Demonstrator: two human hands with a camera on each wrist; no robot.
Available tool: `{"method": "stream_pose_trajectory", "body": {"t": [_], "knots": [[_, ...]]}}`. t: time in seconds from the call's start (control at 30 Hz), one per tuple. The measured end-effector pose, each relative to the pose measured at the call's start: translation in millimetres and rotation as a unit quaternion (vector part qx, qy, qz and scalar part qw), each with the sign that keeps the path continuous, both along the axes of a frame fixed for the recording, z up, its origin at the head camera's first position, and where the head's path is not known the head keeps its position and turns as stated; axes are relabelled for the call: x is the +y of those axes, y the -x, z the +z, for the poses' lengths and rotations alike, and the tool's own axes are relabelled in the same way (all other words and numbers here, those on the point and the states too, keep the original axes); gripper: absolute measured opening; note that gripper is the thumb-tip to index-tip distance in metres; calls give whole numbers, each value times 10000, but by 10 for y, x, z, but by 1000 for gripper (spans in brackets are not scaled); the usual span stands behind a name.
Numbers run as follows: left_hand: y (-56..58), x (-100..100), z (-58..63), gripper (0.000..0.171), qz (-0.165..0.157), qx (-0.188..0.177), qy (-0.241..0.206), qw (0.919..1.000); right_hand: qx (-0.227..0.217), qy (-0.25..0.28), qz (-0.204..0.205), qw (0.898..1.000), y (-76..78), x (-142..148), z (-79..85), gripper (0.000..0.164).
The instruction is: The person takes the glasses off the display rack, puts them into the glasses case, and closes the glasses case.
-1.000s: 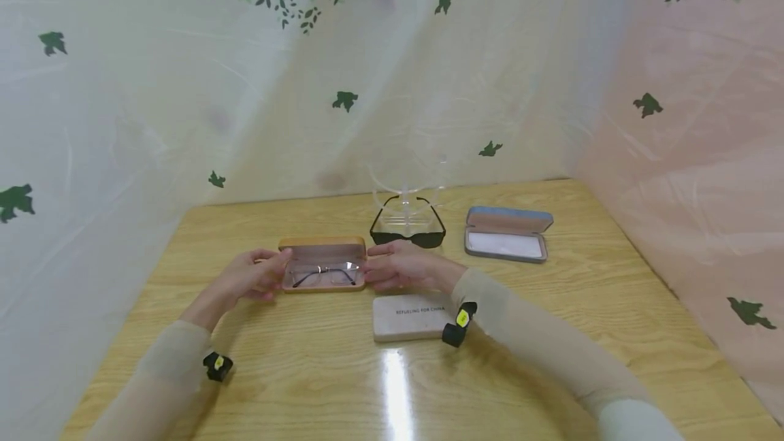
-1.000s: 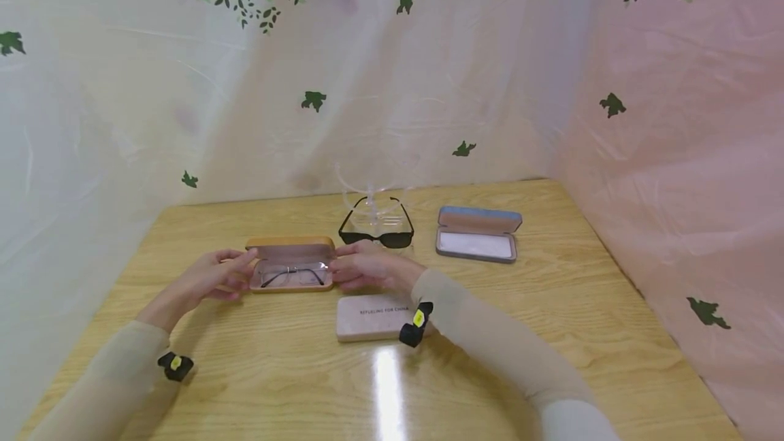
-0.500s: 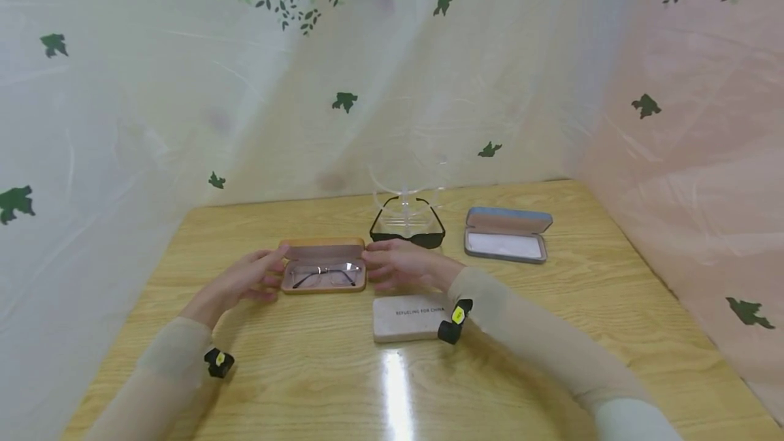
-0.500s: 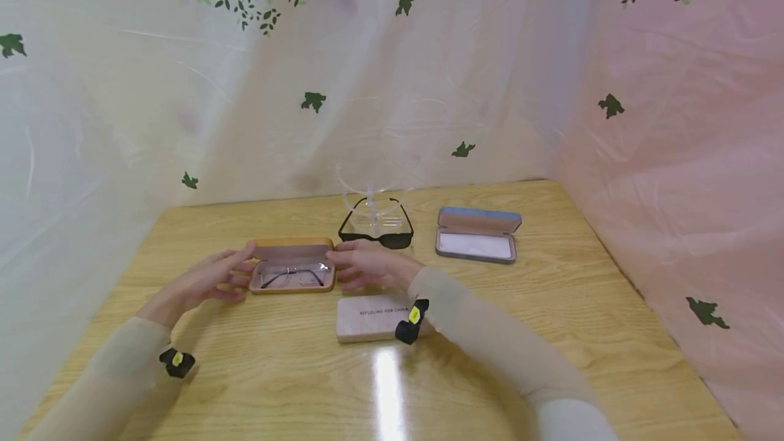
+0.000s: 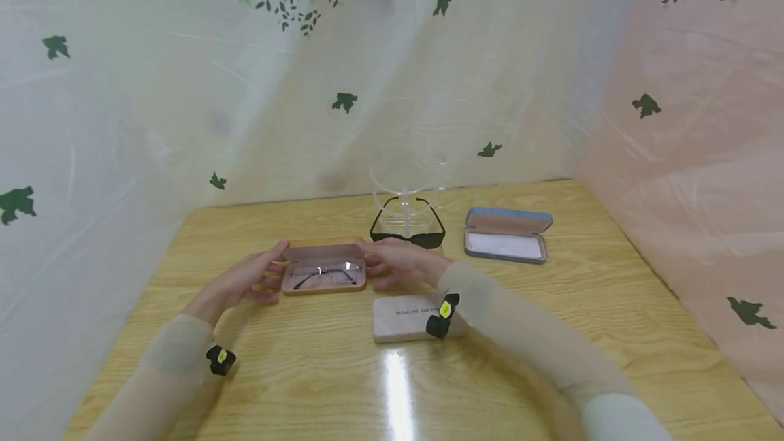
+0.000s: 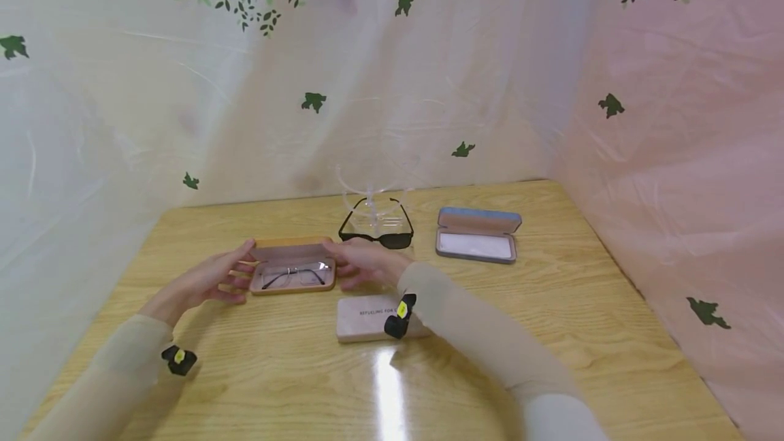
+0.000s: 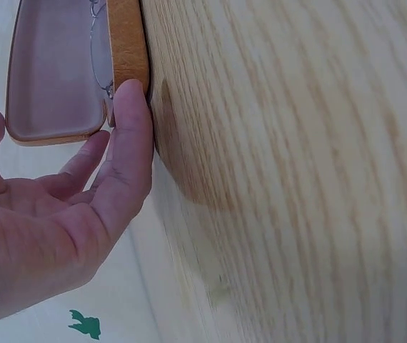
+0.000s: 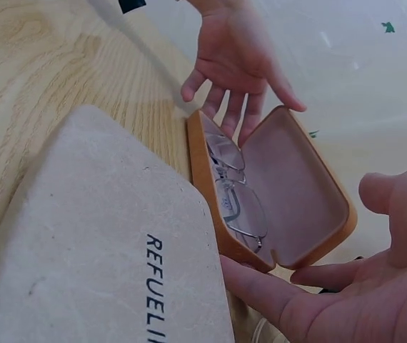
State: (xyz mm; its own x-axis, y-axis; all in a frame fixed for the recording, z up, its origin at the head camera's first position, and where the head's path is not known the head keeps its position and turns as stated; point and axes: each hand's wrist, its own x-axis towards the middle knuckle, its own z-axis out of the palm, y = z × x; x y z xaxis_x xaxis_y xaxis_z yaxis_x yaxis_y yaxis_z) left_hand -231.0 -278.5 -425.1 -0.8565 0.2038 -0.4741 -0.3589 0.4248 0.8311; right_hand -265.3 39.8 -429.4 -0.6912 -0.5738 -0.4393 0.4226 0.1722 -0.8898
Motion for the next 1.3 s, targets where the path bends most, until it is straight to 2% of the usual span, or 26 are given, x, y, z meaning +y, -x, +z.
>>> {"method": "stream_pose_trajectory", "body": {"t": [0.27, 0.53, 0.83, 1.13, 1.3], "knots": [[23, -3, 15, 100, 79, -26, -23, 10000, -214, -96, -479, 9986, 19, -95, -30, 67], [43, -36, 7, 97, 111, 27, -46, 9999, 232, -461, -430, 9977, 0, -161, -12, 65], [1, -41, -50, 92, 29, 115, -241, 9996, 231, -628, -541, 9963, -8, -201, -63, 58], [-40, -58, -86, 92, 168, 104, -209, 9996, 213, -644, -700, 9952, -26, -216, -61, 73], [-53, -61, -99, 91, 178, 168, -290, 9993, 261, -830, -732, 9935, -15, -220, -73, 72]]}}
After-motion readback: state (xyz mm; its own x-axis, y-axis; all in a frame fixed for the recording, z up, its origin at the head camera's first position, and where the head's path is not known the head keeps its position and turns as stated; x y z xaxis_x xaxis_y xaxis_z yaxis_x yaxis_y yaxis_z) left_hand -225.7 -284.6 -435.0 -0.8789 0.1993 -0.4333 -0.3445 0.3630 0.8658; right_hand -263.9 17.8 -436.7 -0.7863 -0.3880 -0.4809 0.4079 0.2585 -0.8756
